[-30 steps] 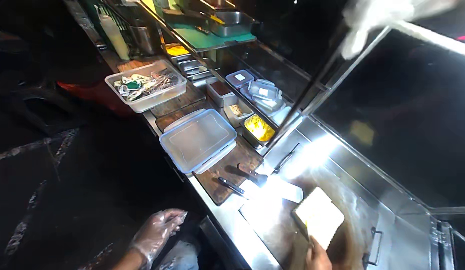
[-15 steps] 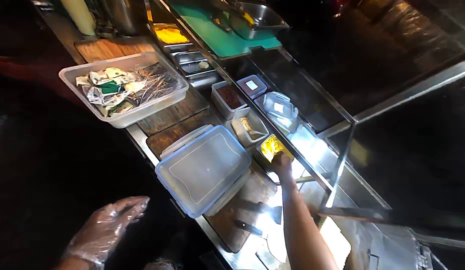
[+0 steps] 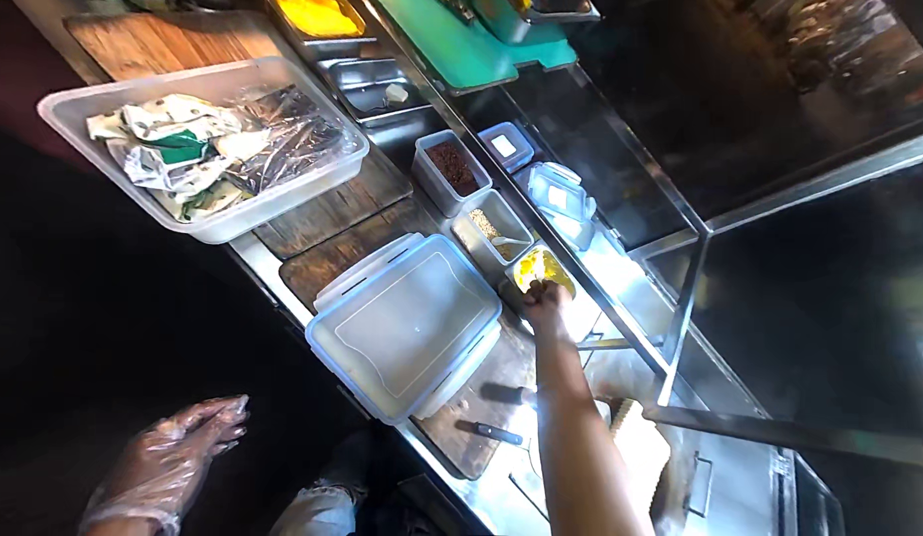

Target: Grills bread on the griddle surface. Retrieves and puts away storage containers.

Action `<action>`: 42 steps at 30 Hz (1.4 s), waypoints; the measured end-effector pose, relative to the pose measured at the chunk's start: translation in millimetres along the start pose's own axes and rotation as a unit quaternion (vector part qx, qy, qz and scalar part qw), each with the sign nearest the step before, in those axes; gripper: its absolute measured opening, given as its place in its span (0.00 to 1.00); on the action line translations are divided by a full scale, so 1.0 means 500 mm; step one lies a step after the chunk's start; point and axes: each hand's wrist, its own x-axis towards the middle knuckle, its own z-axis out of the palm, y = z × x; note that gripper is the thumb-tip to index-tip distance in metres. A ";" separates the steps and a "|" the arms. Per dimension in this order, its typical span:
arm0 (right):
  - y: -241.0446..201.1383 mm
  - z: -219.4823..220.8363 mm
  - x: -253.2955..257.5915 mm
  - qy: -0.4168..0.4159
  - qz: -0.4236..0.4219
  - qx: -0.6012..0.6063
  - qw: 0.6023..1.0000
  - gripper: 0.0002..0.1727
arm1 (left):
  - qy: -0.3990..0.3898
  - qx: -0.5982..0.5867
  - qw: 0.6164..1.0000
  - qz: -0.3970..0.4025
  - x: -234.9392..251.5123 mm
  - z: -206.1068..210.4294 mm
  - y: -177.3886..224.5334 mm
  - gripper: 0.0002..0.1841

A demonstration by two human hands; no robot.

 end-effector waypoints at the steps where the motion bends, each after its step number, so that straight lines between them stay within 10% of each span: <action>1: 0.003 -0.014 -0.014 -0.004 0.001 0.026 1.000 0.08 | -0.010 0.003 1.000 0.005 0.001 0.019 0.001 0.13; 7: 0.043 -0.246 -0.206 -0.118 0.062 0.024 0.991 0.13 | -0.062 0.032 0.996 0.064 -0.010 0.112 0.020 0.14; 11: 0.070 -0.557 -0.291 0.011 -0.006 -0.172 0.985 0.18 | -0.080 0.097 0.973 0.193 -0.048 0.179 0.049 0.17; 16: 0.006 -1.008 -0.331 0.121 -0.142 -0.635 0.750 0.20 | -0.086 0.198 0.895 0.390 -0.160 0.312 0.117 0.17; 20: -0.022 -1.014 -0.290 0.049 -0.068 -0.759 0.646 0.19 | -0.101 0.293 0.810 0.498 -0.272 0.469 0.138 0.13; 26: -0.013 -1.082 -0.259 0.058 -0.206 -0.683 0.698 0.15 | -0.146 0.557 0.680 0.454 -0.338 0.647 0.134 0.23; 30: -0.005 -1.182 -0.254 0.037 -0.113 -0.601 0.790 0.14 | -0.134 0.648 0.631 0.406 -0.337 0.661 0.133 0.25; 36: -0.024 -0.973 -0.193 0.006 -0.035 -0.650 0.759 0.16 | -0.115 0.684 0.634 0.342 -0.333 0.701 0.122 0.24; 42: -0.065 -1.148 -0.169 -0.015 0.001 -0.579 0.815 0.12 | -0.189 0.678 0.666 0.247 -0.377 0.705 0.121 0.14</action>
